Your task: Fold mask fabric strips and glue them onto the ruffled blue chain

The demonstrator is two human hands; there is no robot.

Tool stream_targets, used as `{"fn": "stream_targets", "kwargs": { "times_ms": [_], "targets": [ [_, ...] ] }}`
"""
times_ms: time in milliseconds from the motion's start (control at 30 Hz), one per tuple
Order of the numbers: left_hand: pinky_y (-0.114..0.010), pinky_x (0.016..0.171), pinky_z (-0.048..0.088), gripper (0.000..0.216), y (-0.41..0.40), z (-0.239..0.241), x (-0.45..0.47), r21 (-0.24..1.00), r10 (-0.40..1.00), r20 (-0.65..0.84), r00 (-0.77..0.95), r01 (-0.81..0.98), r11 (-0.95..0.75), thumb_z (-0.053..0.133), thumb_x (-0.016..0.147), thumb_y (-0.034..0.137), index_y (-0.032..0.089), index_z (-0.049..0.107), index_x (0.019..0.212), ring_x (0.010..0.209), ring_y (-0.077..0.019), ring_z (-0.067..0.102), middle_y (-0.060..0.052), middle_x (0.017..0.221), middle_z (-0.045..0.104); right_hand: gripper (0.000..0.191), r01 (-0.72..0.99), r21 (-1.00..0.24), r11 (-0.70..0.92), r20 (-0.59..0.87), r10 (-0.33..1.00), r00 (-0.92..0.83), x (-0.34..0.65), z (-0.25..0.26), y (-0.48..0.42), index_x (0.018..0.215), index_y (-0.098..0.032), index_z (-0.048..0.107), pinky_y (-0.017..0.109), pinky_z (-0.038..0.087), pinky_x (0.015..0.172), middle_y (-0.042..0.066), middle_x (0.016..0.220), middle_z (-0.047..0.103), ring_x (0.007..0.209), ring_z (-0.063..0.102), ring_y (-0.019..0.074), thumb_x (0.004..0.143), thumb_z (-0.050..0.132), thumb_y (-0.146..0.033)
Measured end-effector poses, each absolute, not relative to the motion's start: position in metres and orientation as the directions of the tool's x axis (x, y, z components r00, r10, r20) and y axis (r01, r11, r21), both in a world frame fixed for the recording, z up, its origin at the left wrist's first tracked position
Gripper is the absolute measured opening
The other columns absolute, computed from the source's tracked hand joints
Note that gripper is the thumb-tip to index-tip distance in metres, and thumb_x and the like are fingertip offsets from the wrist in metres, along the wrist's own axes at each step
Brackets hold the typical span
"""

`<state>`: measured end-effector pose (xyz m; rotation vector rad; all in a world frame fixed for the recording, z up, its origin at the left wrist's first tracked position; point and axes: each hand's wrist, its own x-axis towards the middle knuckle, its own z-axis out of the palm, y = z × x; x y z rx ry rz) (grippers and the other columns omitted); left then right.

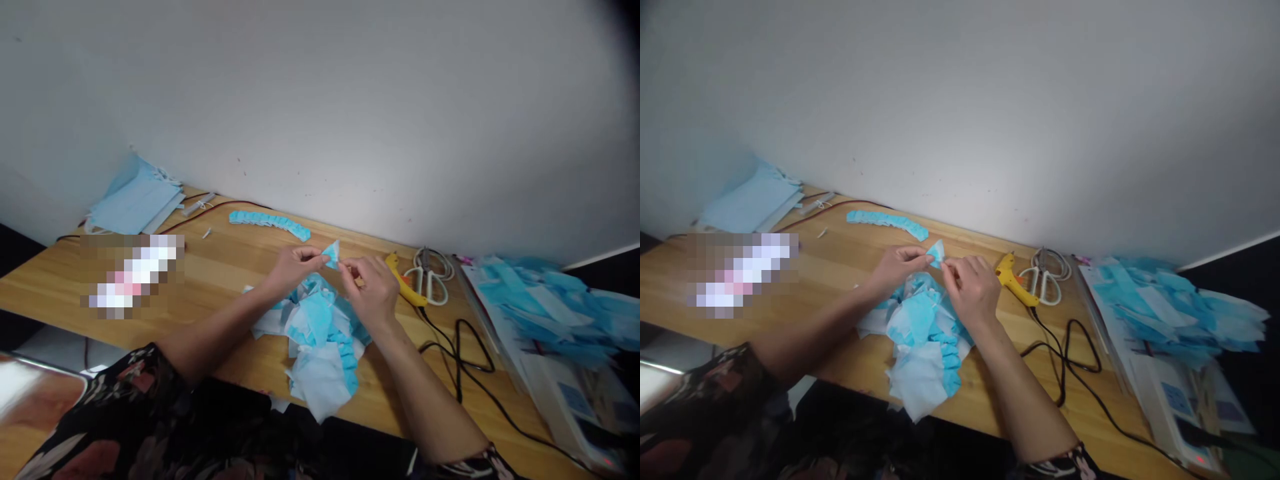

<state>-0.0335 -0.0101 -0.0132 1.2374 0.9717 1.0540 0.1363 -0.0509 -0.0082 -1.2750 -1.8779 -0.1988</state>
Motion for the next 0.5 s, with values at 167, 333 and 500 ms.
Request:
{"fn": "stream_targets", "kwargs": {
  "times_ms": [167,333,500],
  "targets": [
    [-0.022,0.063,0.039,0.035,-0.005,-0.016,-0.035,0.995,0.976,-0.02,0.216,-0.089,0.04,0.076,0.063,0.047,0.014,0.065,0.066,0.064,-0.0104,0.052,0.0,0.065,0.061,0.019,0.426,-0.842,0.332,0.46,0.854,0.243,0.144,-0.003,-0.046,0.096,-0.023,0.067,0.032,0.048,0.074,0.002,0.086,0.066,0.079,0.06,0.0168,0.089,0.057,-0.037],
    [-0.023,0.065,0.039,0.035,-0.004,-0.016,-0.036,0.994,0.974,-0.013,0.227,-0.101,0.037,0.073,0.066,0.048,0.014,0.063,0.064,0.064,-0.0104,0.051,0.0,0.064,0.06,0.04,0.061,-0.977,0.203,0.209,0.968,0.139,0.145,-0.01,-0.039,0.125,-0.028,0.059,0.036,0.051,0.084,0.005,0.112,0.067,0.104,0.062,0.02,0.086,0.06,-0.038],
    [-0.023,0.067,0.041,0.032,-0.001,-0.019,-0.038,0.986,0.964,-0.008,0.266,-0.158,0.052,0.071,0.07,0.045,0.015,0.06,0.063,0.062,-0.0093,0.051,0.001,0.063,0.059,0.035,0.219,-0.933,0.284,0.314,0.942,0.116,0.145,-0.017,-0.037,0.12,-0.026,0.06,0.04,0.051,0.09,0.007,0.116,0.066,0.109,0.061,0.0213,0.085,0.059,-0.028]
  ]
}}
